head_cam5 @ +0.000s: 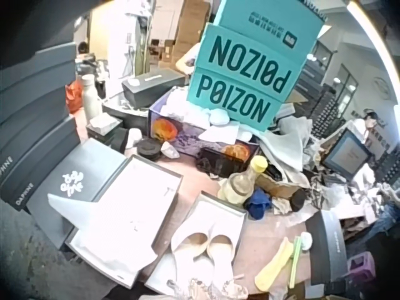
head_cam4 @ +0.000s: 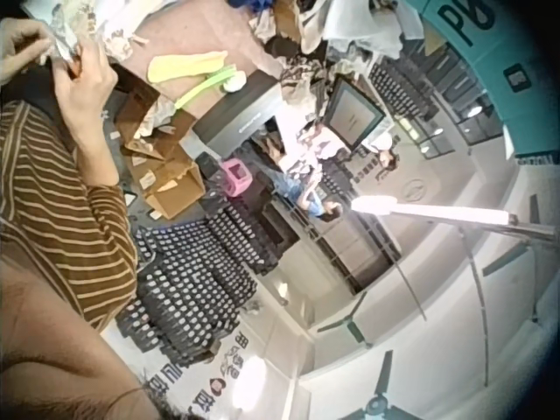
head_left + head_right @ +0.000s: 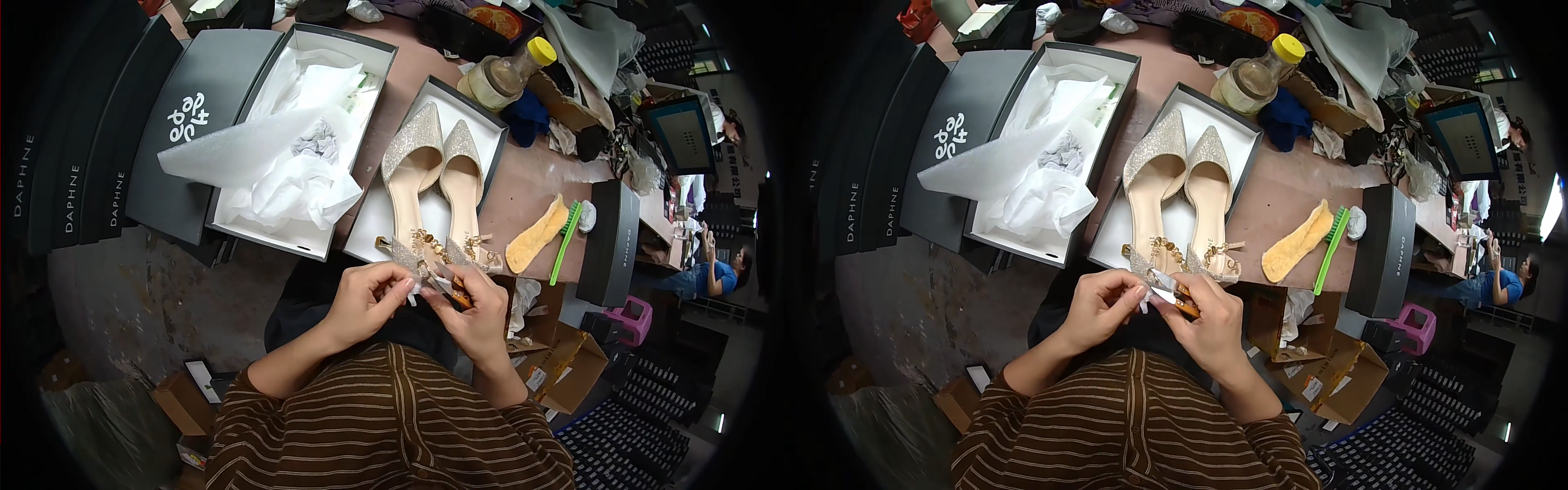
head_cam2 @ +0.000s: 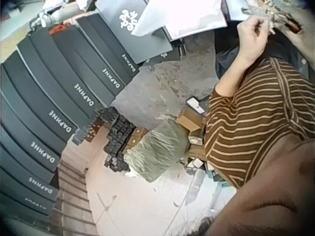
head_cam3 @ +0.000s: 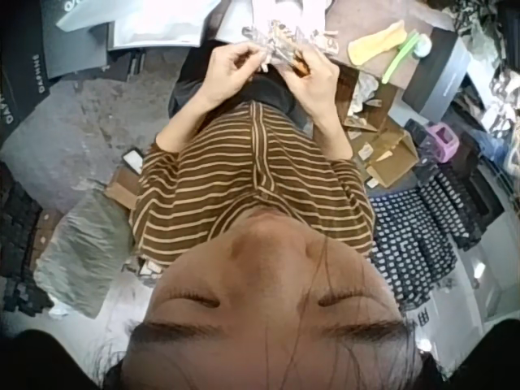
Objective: The person cuts protective wrapping from high-heeled shoes using snips, wipes them with a cloth dampened from a bottle, and wraps the shoes in tissue paper before packing them into a shoebox.
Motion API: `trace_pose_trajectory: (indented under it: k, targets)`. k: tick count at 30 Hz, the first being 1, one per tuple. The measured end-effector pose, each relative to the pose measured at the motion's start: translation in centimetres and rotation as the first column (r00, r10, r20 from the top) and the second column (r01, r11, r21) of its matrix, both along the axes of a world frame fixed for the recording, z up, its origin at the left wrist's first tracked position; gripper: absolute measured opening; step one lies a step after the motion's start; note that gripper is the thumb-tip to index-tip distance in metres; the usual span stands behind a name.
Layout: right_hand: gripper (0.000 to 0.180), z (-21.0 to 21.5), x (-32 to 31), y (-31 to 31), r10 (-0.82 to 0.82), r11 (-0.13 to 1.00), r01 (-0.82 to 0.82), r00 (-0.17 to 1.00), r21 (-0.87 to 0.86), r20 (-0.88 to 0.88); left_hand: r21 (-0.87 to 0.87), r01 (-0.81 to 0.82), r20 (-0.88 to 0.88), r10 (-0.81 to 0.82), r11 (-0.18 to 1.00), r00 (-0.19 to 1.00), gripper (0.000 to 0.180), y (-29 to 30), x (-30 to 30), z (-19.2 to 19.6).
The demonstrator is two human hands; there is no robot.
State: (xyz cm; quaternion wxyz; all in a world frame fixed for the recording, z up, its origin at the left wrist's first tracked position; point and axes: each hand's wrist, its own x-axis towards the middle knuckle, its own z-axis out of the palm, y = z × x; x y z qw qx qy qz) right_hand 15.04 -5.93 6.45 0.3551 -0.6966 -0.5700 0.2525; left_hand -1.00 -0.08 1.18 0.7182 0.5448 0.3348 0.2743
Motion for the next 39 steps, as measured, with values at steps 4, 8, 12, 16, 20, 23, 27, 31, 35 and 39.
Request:
trace_pose_trajectory:
  k: [4,8,12,16,20,23,27,31,35,39]
  targets:
    - [0.029,0.9,0.5,-1.8,-0.115,0.993,0.113,0.976,-0.022,-0.185,0.203,0.071,-0.155,-0.04,0.977,0.987,0.007,0.1,-2.5,2.2]
    - [0.027,0.7,-0.2,-3.2,0.001,0.994,0.026,0.969,0.107,-0.246,0.025,0.095,-0.037,-0.094,0.995,0.995,0.007,-1.3,-2.6,4.3]
    - [0.021,0.1,0.3,-5.3,0.08,0.954,-0.026,0.982,0.3,-0.17,-0.004,0.236,0.298,-0.224,0.972,0.928,0.011,-2.8,2.2,2.4]
    - [0.013,-2.2,3.1,-9.7,-0.191,0.855,0.194,0.98,0.482,-0.055,-0.623,0.659,0.579,-0.319,0.421,0.75,0.029,-4.4,5.7,2.5]
    - [0.01,-4.1,5.8,-14.1,-0.48,0.798,0.429,0.877,0.422,0.016,-0.63,0.77,0.735,-0.239,0.104,0.634,0.038,-6.6,11.0,1.3]
    - [0.01,-6.3,8.6,-17.0,-0.628,0.739,0.506,0.757,0.445,0.18,-0.663,0.731,0.638,-0.387,0.163,0.665,0.034,-8.4,14.5,-1.3]
    - [0.022,-6.5,16.3,-22.7,-0.927,0.371,0.819,0.353,0.437,0.127,-0.569,0.73,0.469,-0.581,0.379,0.666,0.025,-9.5,16.7,-1.9]
    - [0.055,-6.4,25.0,-29.5,-0.924,0.116,0.975,0.036,0.191,0.381,-0.108,0.75,0.193,-0.726,0.653,0.66,0.021,-8.7,13.9,0.5]
    - [0.073,-8.0,30.2,-34.4,-0.793,0.04,0.965,-0.128,0.261,0.596,0.333,0.466,-0.015,-0.489,0.82,0.872,0.019,-7.3,13.2,2.6]
    - [0.068,-8.5,34.0,-33.0,-0.734,0.123,0.987,0.022,0.101,0.678,0.426,0.524,-0.02,-0.571,0.738,0.821,0.017,-5.7,10.6,2.8]
